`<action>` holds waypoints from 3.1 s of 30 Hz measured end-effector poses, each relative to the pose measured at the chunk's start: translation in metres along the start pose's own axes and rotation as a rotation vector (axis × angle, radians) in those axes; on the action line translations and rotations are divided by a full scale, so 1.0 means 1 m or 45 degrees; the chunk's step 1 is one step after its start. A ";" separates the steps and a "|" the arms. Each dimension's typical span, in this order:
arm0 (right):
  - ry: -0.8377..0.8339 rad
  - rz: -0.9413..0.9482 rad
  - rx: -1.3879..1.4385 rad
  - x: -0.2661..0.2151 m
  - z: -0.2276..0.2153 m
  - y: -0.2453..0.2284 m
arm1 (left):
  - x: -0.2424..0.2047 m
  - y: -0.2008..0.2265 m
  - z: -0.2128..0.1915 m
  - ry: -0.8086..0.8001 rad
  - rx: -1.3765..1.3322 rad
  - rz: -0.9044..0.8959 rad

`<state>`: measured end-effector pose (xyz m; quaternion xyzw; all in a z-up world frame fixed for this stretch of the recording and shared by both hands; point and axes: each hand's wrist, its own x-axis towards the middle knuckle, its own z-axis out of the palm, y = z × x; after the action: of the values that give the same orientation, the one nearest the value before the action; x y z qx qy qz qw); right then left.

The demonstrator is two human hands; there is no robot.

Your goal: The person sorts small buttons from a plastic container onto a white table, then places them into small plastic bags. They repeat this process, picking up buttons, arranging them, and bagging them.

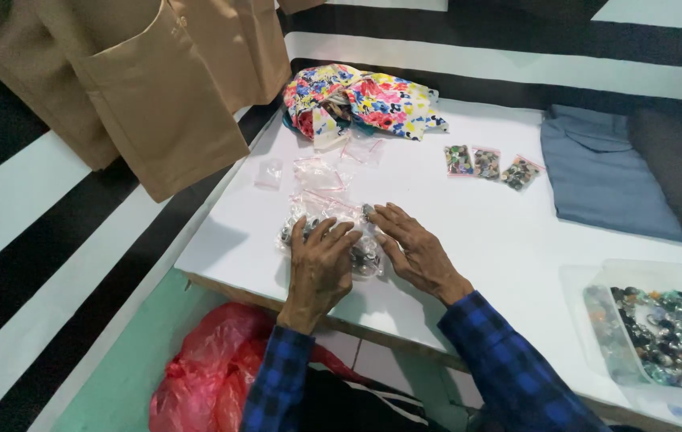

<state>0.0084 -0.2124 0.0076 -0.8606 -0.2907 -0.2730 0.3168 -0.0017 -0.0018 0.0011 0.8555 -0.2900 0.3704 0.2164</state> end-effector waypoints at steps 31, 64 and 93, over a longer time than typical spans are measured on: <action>0.442 0.481 -0.077 -0.109 -0.089 -0.037 | -0.011 0.161 0.022 0.039 -0.751 0.097; -0.888 1.218 -0.329 -0.187 -0.328 0.088 | 0.093 0.330 0.222 -1.144 -0.398 0.481; -0.882 0.984 -0.270 -0.223 -0.321 0.102 | 0.104 0.334 0.194 -1.132 -0.686 0.179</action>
<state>-0.1665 -0.5751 0.0312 -0.9720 -0.0107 0.1363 0.1911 -0.0639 -0.3968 0.0093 0.8226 -0.4955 -0.1026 0.2596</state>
